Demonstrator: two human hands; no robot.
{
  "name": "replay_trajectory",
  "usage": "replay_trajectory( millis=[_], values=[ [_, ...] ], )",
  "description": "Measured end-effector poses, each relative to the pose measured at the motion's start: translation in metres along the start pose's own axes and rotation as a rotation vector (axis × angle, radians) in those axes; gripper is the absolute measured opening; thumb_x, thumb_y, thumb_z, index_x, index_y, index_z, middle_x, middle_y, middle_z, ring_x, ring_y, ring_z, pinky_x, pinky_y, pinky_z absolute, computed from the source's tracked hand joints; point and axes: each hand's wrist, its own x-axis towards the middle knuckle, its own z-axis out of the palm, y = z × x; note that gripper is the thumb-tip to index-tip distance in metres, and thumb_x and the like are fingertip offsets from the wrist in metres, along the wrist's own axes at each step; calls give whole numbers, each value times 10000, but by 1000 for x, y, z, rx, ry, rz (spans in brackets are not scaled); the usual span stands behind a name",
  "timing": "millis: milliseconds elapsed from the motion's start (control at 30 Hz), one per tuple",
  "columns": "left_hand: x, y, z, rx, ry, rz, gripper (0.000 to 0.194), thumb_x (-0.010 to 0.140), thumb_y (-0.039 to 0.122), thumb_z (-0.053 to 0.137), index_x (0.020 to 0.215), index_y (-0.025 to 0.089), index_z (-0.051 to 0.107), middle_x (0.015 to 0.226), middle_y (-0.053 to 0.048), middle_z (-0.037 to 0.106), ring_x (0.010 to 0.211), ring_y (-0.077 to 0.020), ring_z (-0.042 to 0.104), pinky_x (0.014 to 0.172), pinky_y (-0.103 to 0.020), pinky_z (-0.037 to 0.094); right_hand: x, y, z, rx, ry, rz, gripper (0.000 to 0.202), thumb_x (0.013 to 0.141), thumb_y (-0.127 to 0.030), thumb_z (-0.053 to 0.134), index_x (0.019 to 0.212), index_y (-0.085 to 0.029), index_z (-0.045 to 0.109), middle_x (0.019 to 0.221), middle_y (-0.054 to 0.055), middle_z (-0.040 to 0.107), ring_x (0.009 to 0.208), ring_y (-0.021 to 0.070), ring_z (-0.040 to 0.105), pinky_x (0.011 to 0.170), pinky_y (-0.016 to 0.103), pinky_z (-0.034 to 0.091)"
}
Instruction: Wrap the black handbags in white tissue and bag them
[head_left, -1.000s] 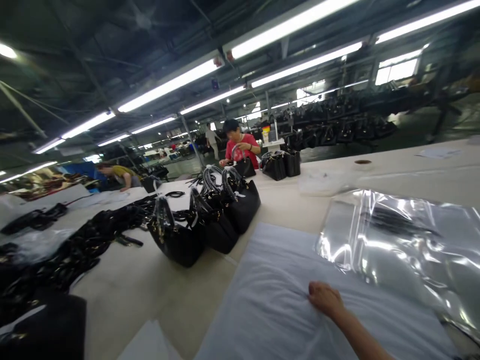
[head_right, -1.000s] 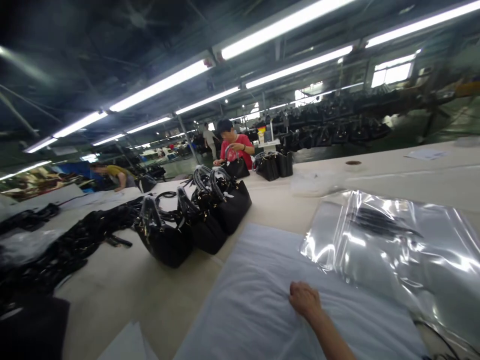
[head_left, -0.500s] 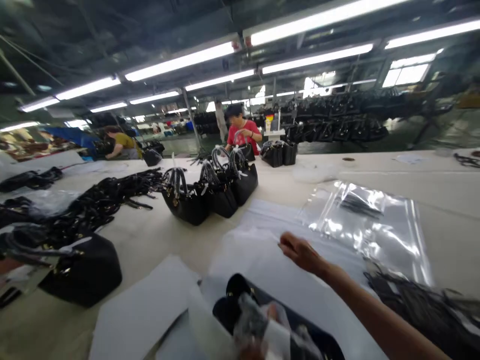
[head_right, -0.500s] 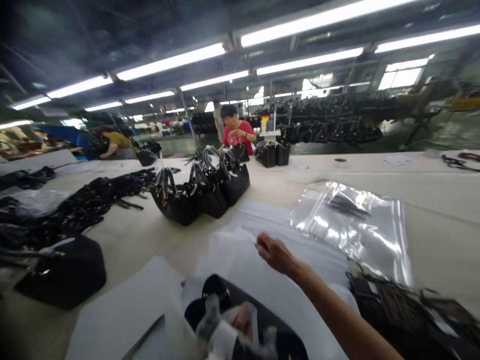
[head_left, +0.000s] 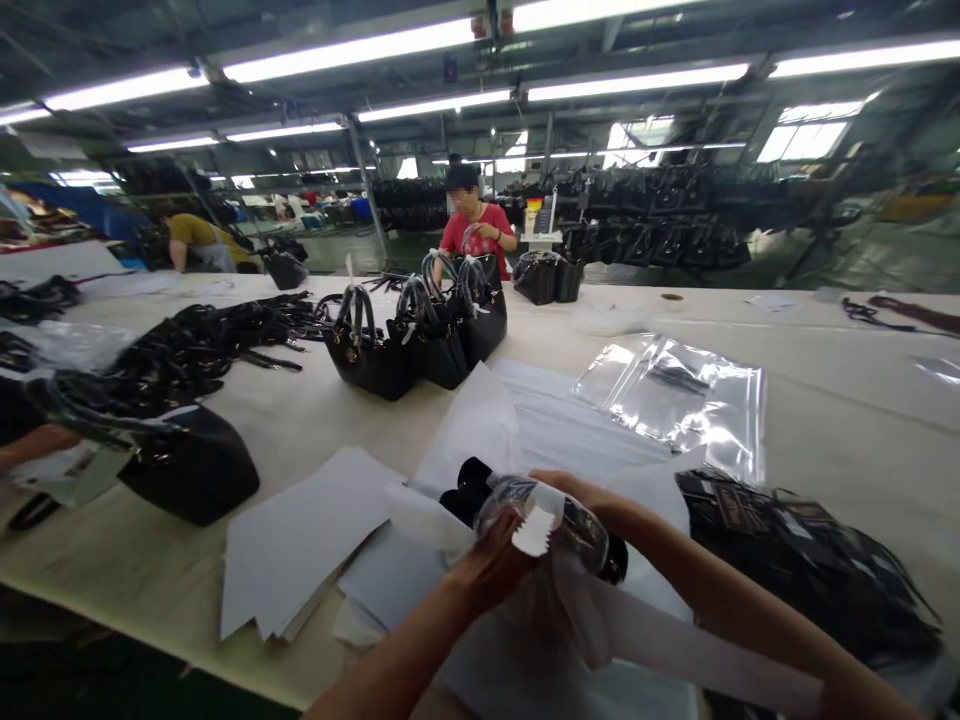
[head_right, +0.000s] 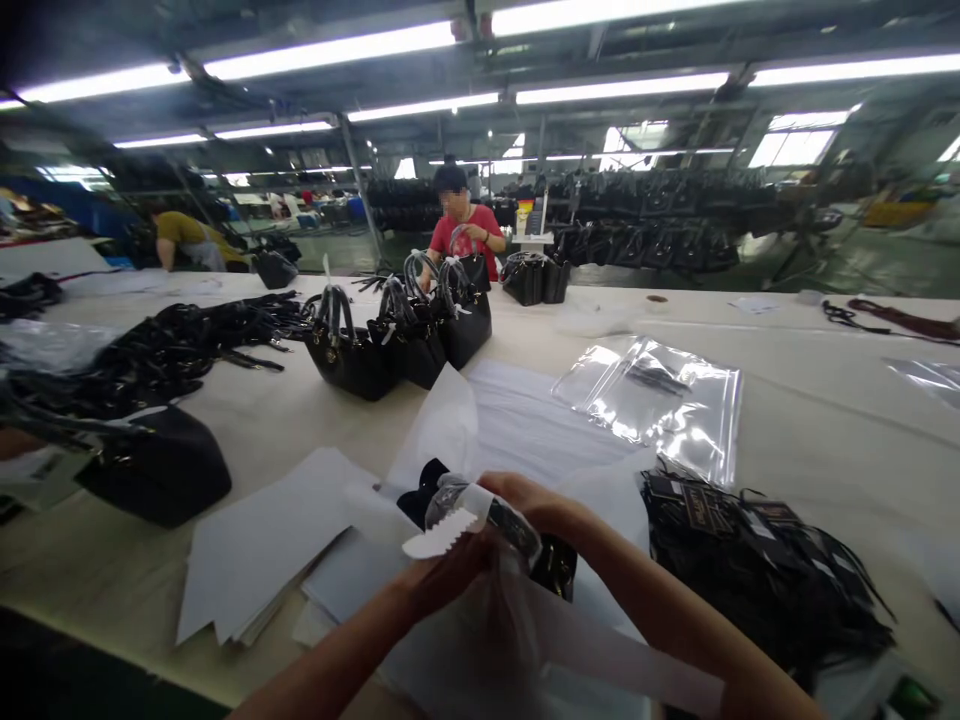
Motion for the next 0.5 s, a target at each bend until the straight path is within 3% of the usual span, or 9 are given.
replay_trajectory(
  millis=[100,267,367,500],
  values=[
    [-12,-1,-3,67,113,81,335,879,164,444,1203,80,458,1039,-141,628,979,-228,603,901,-368,484,-1,1,-1,121,-99,36,414,490,-306,751,837,-135,603,790,-4,609,695,142,529,622,239,449],
    [-27,-2,-2,128,300,81,350,879,138,434,1211,27,445,1092,-175,614,1175,-267,503,977,-396,435,-4,-4,-1,31,-154,55,270,525,-257,750,727,-120,634,634,-33,577,631,121,518,573,208,441],
    [-22,-5,-3,69,223,86,401,857,116,462,1251,50,428,1136,-170,601,1181,-265,496,1006,-423,407,-6,-4,1,-51,-179,95,231,540,-276,745,692,-126,654,579,-38,578,574,123,519,544,221,447],
    [-11,-12,4,-99,116,19,396,875,124,430,1269,88,424,1176,-154,575,1194,-244,471,998,-413,412,-8,-2,4,-155,27,24,192,613,-331,702,691,-157,678,588,-27,607,602,148,552,547,242,463]
  ],
)
